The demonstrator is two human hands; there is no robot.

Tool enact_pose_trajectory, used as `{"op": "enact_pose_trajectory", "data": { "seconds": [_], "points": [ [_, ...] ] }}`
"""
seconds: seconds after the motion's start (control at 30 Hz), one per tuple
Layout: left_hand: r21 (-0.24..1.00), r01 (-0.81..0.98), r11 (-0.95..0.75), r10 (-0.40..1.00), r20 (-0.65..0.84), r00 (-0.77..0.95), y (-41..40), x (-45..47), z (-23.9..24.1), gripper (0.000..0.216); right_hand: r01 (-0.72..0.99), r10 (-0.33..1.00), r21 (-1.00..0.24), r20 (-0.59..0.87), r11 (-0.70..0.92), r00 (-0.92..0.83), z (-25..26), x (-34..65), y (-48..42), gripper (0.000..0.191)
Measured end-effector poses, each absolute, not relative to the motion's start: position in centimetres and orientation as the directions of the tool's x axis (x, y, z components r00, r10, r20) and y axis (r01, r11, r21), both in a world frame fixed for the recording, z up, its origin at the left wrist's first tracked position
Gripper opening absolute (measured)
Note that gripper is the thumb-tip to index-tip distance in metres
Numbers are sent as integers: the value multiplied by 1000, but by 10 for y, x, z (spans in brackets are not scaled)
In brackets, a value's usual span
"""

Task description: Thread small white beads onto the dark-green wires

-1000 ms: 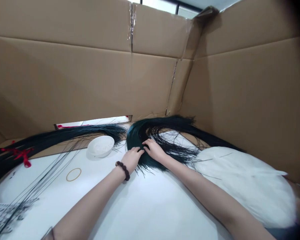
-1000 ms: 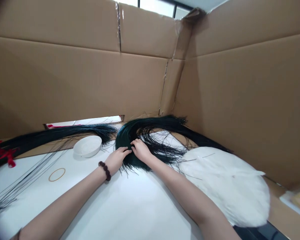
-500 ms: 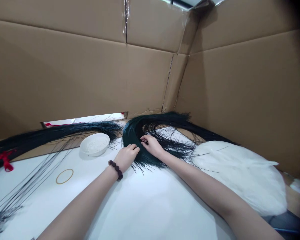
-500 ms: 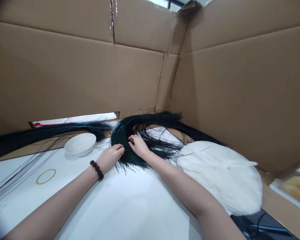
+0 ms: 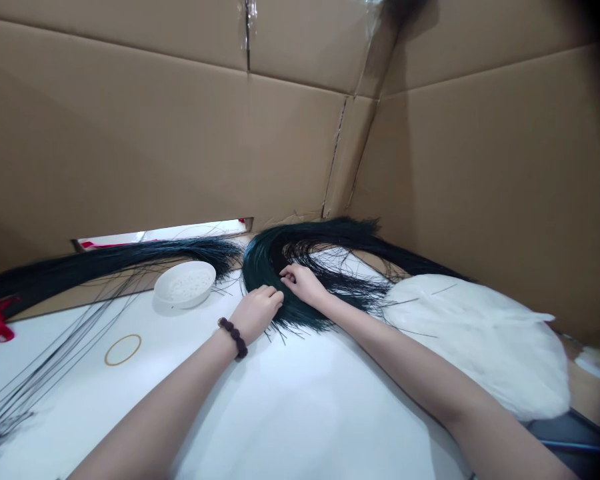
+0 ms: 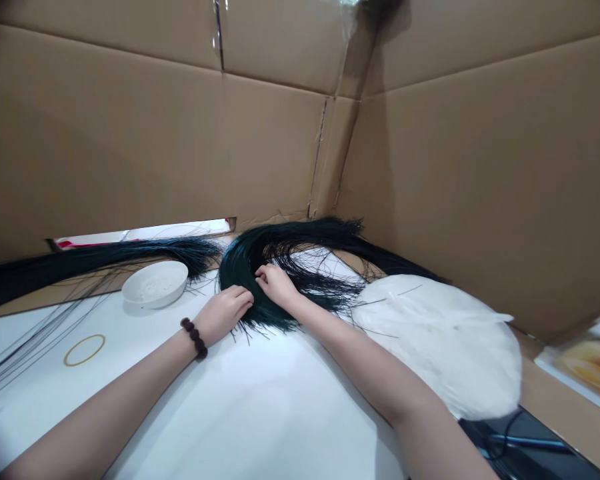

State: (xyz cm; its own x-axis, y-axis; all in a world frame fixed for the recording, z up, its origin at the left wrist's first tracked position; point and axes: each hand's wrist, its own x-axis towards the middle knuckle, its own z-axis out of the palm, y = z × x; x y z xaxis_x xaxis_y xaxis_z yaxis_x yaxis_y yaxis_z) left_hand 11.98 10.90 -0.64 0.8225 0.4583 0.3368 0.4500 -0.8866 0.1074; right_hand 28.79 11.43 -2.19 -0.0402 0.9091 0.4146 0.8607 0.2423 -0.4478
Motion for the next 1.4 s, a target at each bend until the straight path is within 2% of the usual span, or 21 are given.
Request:
{"op": "enact_pose_trajectory", "data": {
  "seconds": [0.67,0.83,1.07,1.4],
  "points": [
    [329,496,-803,594,502,629,112,114,-12,16,868,903,-473,424,152,73,-18,295,111,12],
    [343,486,-804,593,521,613,112,113,-13,14,868,883,-469,461,162,85,-13,294,90,9],
    [343,455,-822,568,556,607,111,113,-12,13,838,877,-501,477,217,58,-4,291,52,16],
    [308,344,-887,462,623,632,103,117,-12,24,675,906,-647,417,355,-76,7,262,23,15]
  ]
}}
